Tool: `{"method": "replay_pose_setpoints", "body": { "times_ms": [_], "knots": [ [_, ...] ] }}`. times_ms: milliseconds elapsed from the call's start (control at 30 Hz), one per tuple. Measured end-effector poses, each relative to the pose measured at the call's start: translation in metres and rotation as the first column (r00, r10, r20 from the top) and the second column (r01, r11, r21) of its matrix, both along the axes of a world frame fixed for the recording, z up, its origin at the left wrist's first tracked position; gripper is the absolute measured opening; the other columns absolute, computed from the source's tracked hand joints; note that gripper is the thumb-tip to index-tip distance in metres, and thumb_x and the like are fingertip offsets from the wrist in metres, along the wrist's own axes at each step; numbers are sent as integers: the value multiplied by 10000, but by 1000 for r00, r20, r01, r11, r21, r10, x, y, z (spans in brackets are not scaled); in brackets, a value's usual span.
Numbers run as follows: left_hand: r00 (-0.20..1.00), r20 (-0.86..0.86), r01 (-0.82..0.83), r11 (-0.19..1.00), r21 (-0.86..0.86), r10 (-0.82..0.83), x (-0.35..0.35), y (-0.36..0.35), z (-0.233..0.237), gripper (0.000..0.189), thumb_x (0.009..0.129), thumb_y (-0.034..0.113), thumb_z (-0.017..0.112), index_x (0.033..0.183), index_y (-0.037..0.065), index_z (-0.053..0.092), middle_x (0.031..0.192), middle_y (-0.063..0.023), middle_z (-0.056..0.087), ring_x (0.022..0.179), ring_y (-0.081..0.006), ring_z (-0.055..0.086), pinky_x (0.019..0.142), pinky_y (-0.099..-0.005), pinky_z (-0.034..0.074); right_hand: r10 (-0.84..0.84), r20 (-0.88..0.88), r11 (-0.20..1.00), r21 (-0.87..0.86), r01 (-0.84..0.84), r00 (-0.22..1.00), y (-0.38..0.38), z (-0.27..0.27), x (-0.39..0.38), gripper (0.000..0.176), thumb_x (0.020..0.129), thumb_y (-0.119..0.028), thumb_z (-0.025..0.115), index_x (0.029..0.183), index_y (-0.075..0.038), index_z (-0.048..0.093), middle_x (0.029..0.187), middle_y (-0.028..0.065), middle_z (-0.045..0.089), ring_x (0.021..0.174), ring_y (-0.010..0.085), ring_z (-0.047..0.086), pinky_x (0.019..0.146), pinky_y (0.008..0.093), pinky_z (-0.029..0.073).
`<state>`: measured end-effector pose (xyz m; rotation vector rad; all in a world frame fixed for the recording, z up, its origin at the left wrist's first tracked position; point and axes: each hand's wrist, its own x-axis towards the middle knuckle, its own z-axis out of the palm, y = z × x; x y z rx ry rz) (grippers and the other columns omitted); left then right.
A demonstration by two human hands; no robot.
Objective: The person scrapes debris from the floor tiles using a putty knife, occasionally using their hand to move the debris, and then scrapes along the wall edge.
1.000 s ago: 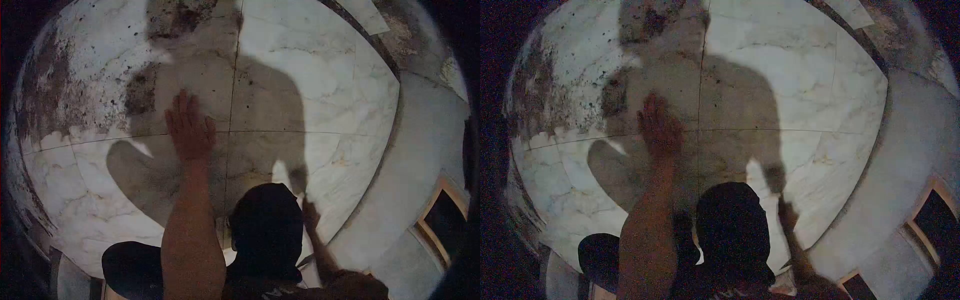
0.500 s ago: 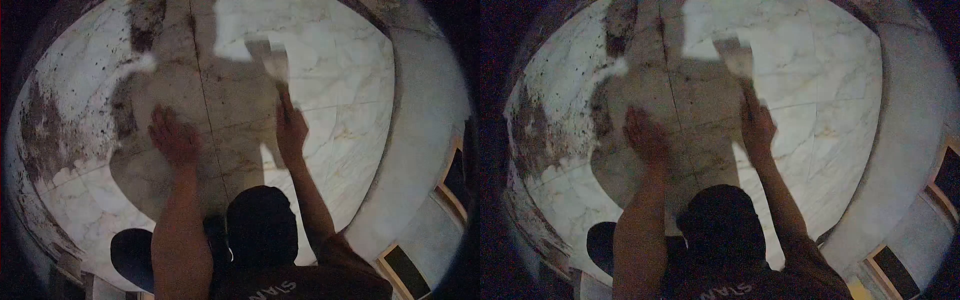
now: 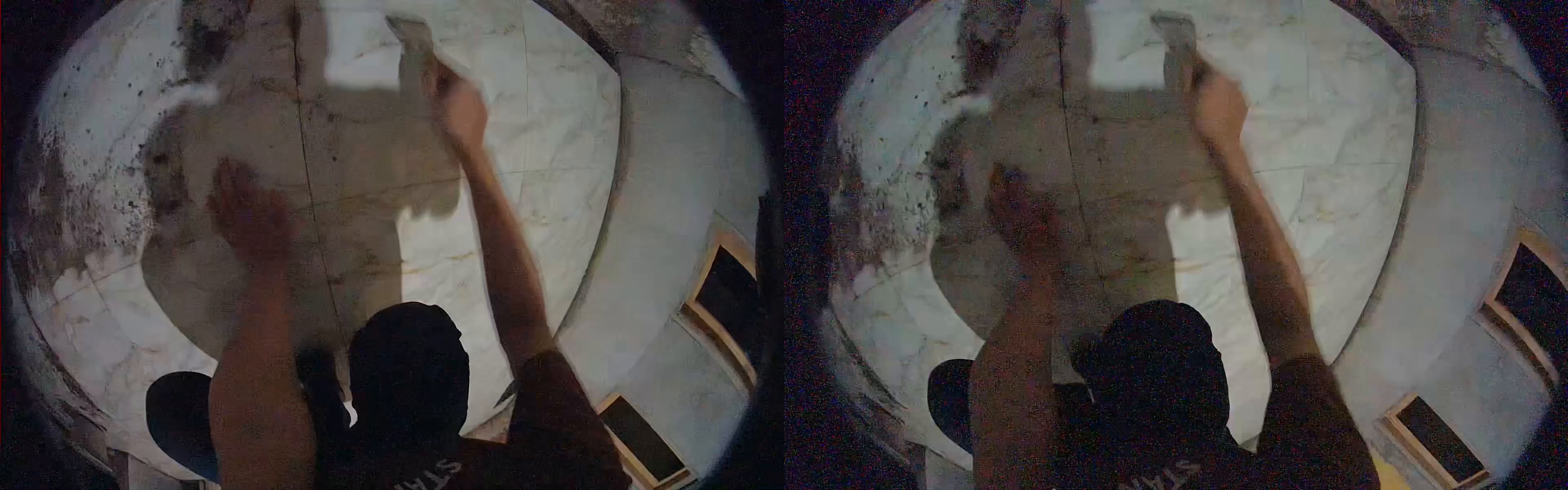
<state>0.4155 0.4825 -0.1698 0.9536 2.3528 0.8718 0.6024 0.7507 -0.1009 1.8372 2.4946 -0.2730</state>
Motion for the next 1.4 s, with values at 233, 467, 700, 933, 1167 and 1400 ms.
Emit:
{"method": "replay_pose_setpoints", "body": {
  "times_ms": [233,467,700,933,1167,1400],
  "knots": [
    [914,-370,100,977,-190,-166,-6,-6,4,638,908,300,566,1461,56,363,1556,-168,306,1451,-337,280,1195,-549,185,105,305,991,-116,-72,946,-237,14,207,339,968,-243,598,1297,-170,627,768,65,597,746,238,650,536,435,474],
    [940,-322,78,991,-112,-110,-10,0,15,613,912,335,538,1443,61,403,1588,-112,271,1466,-328,253,1203,-544,180,218,246,891,-446,-89,944,-220,-11,48,399,1025,-366,453,1396,-241,532,953,162,631,991,345,622,836,532,479],
    [917,-375,85,984,-159,-140,-5,-5,8,621,908,319,523,1459,68,384,1592,-103,264,1480,-302,235,1206,-543,181,302,-235,934,265,-238,924,-43,22,-122,323,998,-291,521,1174,-57,658,737,176,635,696,377,633,647,496,497],
    [932,-338,60,973,-222,-135,-7,-3,12,604,914,305,510,1451,62,383,1588,-118,269,1483,-301,235,1216,-524,173,426,161,905,-74,-420,890,-248,-9,76,526,985,-248,588,1482,-333,438,901,124,663,691,296,655,562,432,524],
    [913,-372,88,970,-226,-169,-2,-8,11,579,928,296,486,1443,51,390,1578,-136,288,1464,-322,286,1189,-554,215,365,45,931,-18,-364,930,-123,11,-99,464,1006,-285,546,1454,-186,480,629,101,593,500,235,585,472,391,474],
    [919,-364,71,972,-222,-150,-3,-3,9,602,925,315,509,1458,65,383,1595,-122,258,1484,-306,239,1204,-551,177,361,77,932,-71,-356,930,-157,30,-78,295,1016,-284,516,1213,-114,655,605,147,595,505,286,615,487,422,493]
  ]
}}
